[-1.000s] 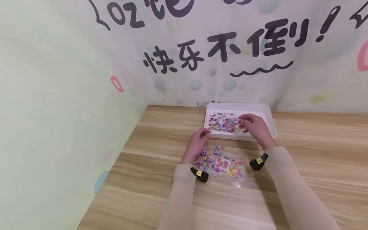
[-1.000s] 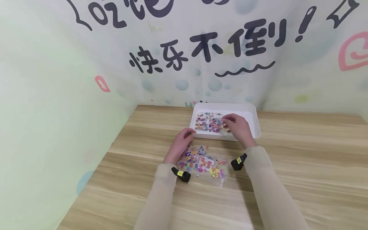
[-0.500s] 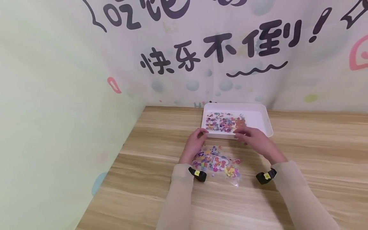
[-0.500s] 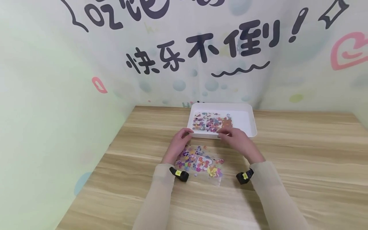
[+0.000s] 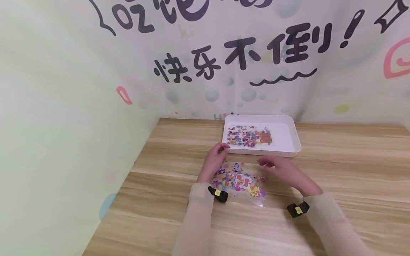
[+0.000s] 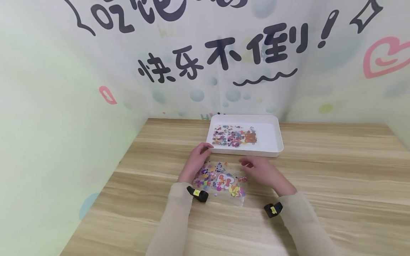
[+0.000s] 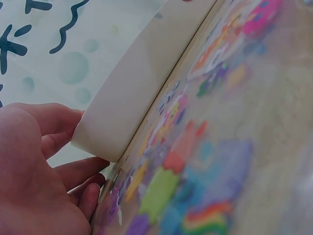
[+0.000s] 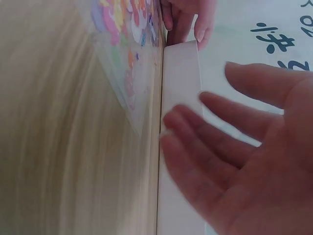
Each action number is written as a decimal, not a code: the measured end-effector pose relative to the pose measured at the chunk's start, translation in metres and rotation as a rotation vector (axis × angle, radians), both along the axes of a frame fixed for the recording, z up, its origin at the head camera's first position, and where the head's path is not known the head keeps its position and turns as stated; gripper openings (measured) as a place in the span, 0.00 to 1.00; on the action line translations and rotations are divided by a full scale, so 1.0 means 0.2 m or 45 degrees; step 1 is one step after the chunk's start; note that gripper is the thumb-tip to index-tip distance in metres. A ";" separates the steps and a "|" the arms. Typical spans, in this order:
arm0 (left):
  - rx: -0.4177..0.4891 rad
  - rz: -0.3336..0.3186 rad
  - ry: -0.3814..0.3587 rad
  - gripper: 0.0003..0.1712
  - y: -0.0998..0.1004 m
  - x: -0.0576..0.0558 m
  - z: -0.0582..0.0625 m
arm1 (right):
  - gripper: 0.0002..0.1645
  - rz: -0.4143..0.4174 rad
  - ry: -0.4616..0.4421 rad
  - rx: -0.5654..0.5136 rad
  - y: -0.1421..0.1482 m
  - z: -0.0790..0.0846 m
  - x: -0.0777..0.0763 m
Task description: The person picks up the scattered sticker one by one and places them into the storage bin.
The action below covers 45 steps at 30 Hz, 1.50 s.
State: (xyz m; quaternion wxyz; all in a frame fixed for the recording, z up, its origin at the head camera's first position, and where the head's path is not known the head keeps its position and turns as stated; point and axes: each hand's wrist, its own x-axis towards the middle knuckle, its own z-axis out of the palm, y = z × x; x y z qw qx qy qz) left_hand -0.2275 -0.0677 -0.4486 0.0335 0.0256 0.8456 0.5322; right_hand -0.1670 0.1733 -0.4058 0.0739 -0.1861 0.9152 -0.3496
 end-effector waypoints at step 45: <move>0.000 -0.009 -0.005 0.09 0.00 -0.02 -0.01 | 0.25 -0.111 -0.149 0.342 -0.15 -0.07 0.05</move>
